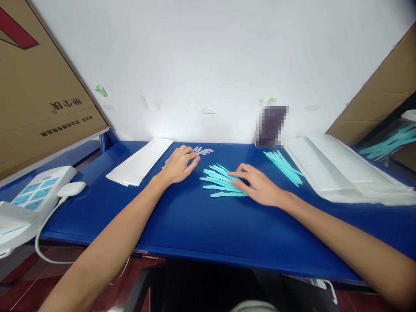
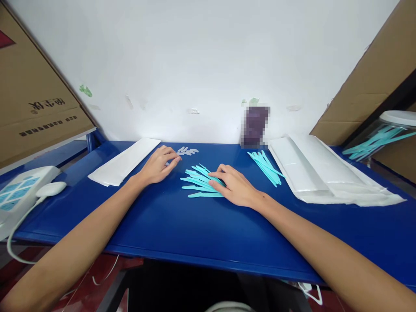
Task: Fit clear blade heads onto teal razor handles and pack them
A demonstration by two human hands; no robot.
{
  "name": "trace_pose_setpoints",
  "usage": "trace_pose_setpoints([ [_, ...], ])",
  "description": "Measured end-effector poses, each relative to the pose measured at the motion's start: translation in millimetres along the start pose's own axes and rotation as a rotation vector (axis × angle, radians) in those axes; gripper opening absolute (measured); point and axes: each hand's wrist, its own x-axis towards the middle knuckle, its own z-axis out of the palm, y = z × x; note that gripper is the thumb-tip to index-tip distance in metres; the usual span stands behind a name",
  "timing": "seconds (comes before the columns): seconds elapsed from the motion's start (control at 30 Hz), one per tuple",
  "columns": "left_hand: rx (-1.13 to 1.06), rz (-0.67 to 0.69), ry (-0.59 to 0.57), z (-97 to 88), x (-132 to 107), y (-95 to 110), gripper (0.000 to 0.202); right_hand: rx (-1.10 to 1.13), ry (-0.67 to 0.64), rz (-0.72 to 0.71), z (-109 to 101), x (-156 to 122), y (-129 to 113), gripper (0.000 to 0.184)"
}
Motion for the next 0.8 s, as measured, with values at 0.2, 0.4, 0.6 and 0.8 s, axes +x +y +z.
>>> trace_pose_setpoints([
  [0.2,-0.035,-0.027,0.01,-0.6,-1,2,0.045,0.034,0.027,0.095,-6,-5,10,0.062],
  [0.4,-0.03,-0.034,0.01,-1.6,-2,5,0.045,0.0,-0.011,0.057,-13,-12,15,0.061],
  [0.6,-0.053,-0.073,0.052,-0.6,-5,2,0.047,-0.109,-0.05,0.065,-14,-9,8,0.067],
  [0.8,-0.035,-0.076,0.079,2.5,-6,-6,0.046,-0.363,-0.039,0.172,-30,-17,31,0.064],
])
